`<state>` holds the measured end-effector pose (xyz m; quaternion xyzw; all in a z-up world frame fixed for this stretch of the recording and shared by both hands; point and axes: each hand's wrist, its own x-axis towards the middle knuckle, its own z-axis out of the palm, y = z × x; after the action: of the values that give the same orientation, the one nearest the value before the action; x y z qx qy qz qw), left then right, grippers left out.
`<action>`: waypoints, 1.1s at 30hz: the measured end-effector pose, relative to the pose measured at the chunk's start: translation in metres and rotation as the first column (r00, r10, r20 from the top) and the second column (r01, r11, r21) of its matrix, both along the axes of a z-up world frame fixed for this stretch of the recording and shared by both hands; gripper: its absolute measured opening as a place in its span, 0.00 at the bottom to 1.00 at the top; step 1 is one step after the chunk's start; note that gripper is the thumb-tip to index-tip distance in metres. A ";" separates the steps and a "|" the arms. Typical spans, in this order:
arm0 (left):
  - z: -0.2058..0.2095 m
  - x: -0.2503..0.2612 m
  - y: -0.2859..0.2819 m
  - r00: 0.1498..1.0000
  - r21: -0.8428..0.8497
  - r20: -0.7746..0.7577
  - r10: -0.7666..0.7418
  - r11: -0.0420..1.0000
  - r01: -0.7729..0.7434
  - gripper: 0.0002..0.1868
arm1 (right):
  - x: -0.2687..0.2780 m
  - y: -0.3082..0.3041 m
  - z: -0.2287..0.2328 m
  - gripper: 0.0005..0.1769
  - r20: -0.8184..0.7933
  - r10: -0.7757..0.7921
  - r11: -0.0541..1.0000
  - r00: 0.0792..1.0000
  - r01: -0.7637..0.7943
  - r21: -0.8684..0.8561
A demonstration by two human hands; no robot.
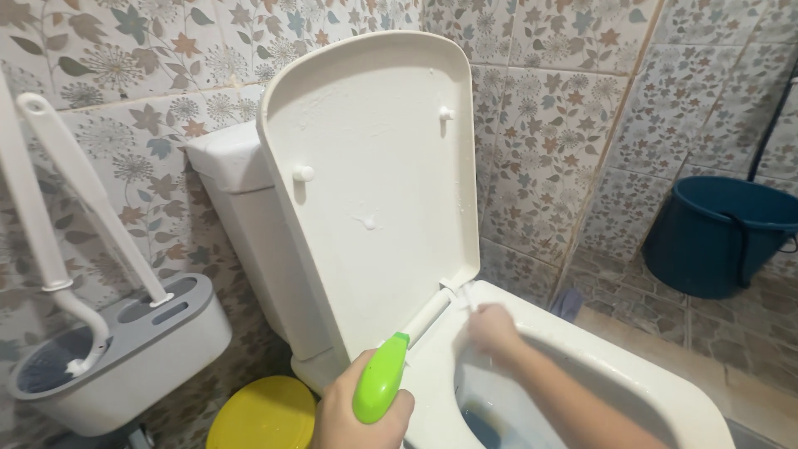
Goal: The person cleans a toilet by holding a spray bottle and scrubbing the tank, lid, seat, and bowl with a brush.
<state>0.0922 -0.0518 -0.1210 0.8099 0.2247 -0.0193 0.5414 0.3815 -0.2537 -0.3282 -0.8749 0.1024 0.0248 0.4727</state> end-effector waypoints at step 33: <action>0.017 -0.030 0.011 0.944 0.076 0.288 0.162 0.979 -0.191 0.25 | -0.098 0.069 0.067 0.18 -0.138 0.358 0.886 0.923 -0.383 -0.263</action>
<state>0.0617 -0.0413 -0.1041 0.8080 0.2182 0.1556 0.5247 0.2833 -0.1852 -0.2614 -0.9352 -0.0442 0.1369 0.3237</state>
